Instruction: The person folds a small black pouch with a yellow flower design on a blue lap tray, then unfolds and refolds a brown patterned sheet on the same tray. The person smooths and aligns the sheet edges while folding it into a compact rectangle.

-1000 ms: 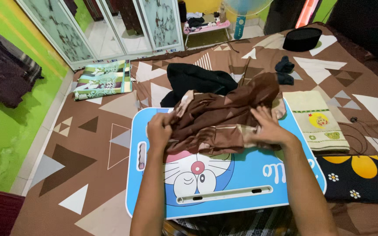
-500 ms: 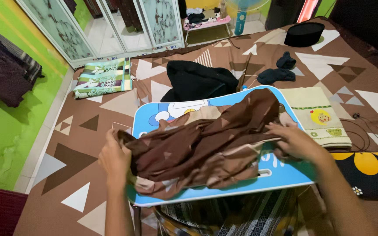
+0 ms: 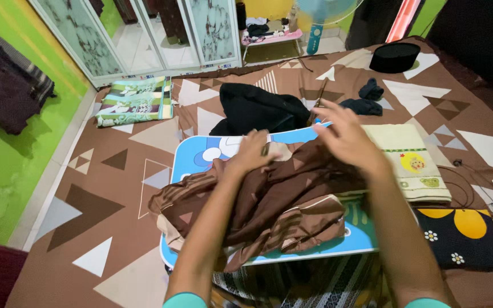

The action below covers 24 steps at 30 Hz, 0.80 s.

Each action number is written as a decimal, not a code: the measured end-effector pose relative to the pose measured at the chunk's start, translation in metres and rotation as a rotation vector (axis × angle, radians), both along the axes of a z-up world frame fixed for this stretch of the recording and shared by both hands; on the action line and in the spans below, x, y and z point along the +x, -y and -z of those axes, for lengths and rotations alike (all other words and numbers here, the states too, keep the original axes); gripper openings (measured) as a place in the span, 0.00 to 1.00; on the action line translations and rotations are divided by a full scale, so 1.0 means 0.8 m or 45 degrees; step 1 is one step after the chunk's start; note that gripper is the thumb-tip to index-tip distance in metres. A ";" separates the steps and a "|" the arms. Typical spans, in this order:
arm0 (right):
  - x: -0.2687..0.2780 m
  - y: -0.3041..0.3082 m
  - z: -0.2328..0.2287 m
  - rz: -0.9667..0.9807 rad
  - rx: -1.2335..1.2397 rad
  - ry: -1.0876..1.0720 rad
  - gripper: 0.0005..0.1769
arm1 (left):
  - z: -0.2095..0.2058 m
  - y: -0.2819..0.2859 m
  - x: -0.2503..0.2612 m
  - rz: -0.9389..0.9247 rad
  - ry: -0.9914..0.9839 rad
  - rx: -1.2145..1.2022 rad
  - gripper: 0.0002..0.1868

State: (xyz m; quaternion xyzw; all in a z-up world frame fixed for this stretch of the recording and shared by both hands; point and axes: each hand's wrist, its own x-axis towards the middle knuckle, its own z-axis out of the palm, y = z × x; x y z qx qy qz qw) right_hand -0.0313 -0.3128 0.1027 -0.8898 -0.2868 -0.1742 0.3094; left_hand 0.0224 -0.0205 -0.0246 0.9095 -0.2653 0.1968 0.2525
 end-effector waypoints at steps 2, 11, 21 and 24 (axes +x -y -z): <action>0.018 -0.021 0.022 0.087 -0.093 0.045 0.31 | 0.028 0.007 0.018 0.052 0.012 0.024 0.19; 0.065 0.008 0.161 0.240 -0.100 0.077 0.39 | 0.064 -0.086 0.049 -0.478 0.217 -0.531 0.09; 0.062 0.020 0.189 0.523 -0.046 0.068 0.45 | 0.043 -0.144 0.002 -1.075 0.364 -1.174 0.13; 0.049 0.026 0.182 0.609 0.088 0.139 0.36 | 0.040 -0.162 -0.010 -1.130 0.361 -1.262 0.13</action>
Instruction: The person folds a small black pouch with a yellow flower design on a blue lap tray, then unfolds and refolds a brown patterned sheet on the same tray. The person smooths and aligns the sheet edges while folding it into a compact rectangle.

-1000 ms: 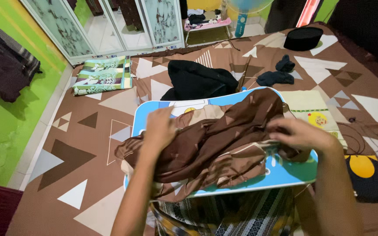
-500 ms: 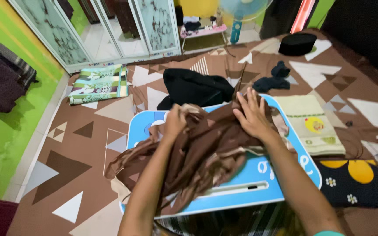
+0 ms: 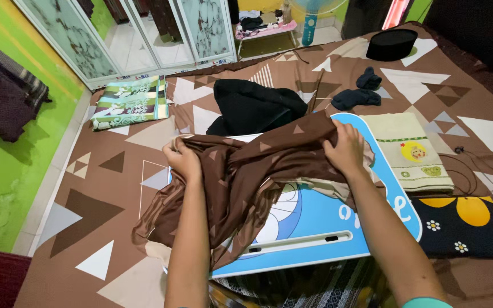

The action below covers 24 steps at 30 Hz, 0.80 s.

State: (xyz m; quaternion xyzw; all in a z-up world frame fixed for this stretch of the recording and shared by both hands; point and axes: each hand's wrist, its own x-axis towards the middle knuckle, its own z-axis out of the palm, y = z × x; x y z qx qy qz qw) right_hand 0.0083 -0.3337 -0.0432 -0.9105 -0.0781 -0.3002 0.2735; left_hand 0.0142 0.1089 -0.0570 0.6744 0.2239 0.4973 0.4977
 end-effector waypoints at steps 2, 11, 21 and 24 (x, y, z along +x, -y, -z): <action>-0.004 0.003 -0.006 0.026 0.089 0.064 0.26 | 0.000 -0.005 -0.001 0.009 0.035 -0.007 0.13; 0.002 0.036 -0.014 0.125 0.438 0.495 0.15 | 0.019 -0.018 0.007 -0.019 -0.059 -0.166 0.16; 0.030 0.106 0.041 0.288 1.130 0.453 0.13 | 0.011 -0.029 -0.012 -0.156 0.101 -0.365 0.16; 0.033 0.114 0.051 0.063 1.275 0.426 0.13 | -0.013 -0.014 -0.027 -0.081 0.149 -0.160 0.15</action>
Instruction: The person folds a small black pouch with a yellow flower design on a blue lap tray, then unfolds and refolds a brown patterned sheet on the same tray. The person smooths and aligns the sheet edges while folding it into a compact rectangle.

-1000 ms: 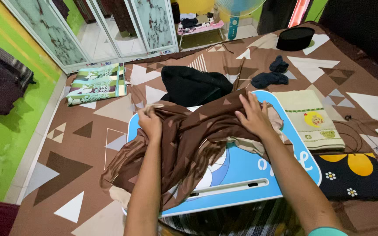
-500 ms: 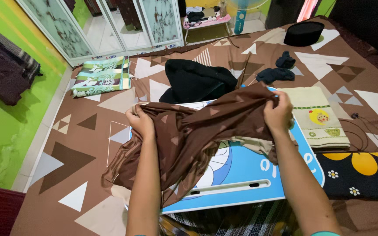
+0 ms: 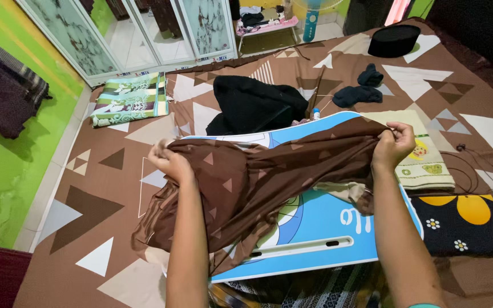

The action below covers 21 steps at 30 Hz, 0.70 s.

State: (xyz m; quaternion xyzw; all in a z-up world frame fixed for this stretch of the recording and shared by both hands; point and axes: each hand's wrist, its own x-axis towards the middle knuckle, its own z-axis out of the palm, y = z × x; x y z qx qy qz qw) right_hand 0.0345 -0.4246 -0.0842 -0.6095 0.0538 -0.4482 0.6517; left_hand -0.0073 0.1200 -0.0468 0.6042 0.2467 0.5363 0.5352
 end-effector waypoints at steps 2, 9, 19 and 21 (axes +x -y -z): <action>-0.002 -0.004 0.001 -0.132 -0.037 0.004 0.13 | -0.022 0.020 -0.011 0.012 0.047 0.387 0.25; -0.030 -0.044 -0.044 -0.077 -0.526 -0.197 0.23 | -0.083 0.103 -0.054 0.515 0.304 1.172 0.21; -0.113 -0.138 -0.136 -0.037 -1.339 0.200 0.26 | -0.022 0.138 -0.052 1.231 -0.585 1.633 0.61; -0.117 -0.159 -0.134 -0.318 -1.445 0.179 0.26 | -0.022 0.135 -0.059 1.355 -0.646 1.506 0.50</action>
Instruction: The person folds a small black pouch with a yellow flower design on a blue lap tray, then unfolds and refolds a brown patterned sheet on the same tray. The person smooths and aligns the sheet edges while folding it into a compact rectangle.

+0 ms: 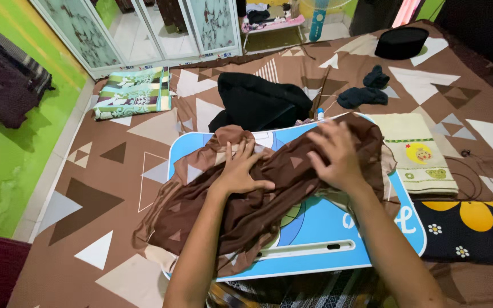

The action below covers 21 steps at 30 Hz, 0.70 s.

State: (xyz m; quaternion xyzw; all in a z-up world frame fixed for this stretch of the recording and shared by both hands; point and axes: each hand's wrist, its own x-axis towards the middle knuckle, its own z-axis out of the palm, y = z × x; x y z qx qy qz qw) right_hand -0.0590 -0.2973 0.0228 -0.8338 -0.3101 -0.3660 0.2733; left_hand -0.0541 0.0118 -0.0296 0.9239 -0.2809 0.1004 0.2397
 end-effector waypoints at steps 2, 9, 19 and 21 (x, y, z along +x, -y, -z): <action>0.001 -0.008 0.004 -0.146 -0.084 -0.140 0.22 | -0.008 0.003 -0.003 -0.072 -0.058 -0.131 0.34; 0.013 0.012 0.021 -0.228 0.090 -0.526 0.11 | -0.030 0.000 0.005 -0.209 0.261 -0.722 0.07; 0.021 0.042 0.030 0.048 0.326 -0.623 0.11 | 0.004 -0.088 0.041 -0.879 0.382 -1.546 0.12; 0.024 0.044 0.032 0.194 0.334 -0.616 0.17 | 0.007 -0.085 0.040 -0.898 0.457 -1.386 0.10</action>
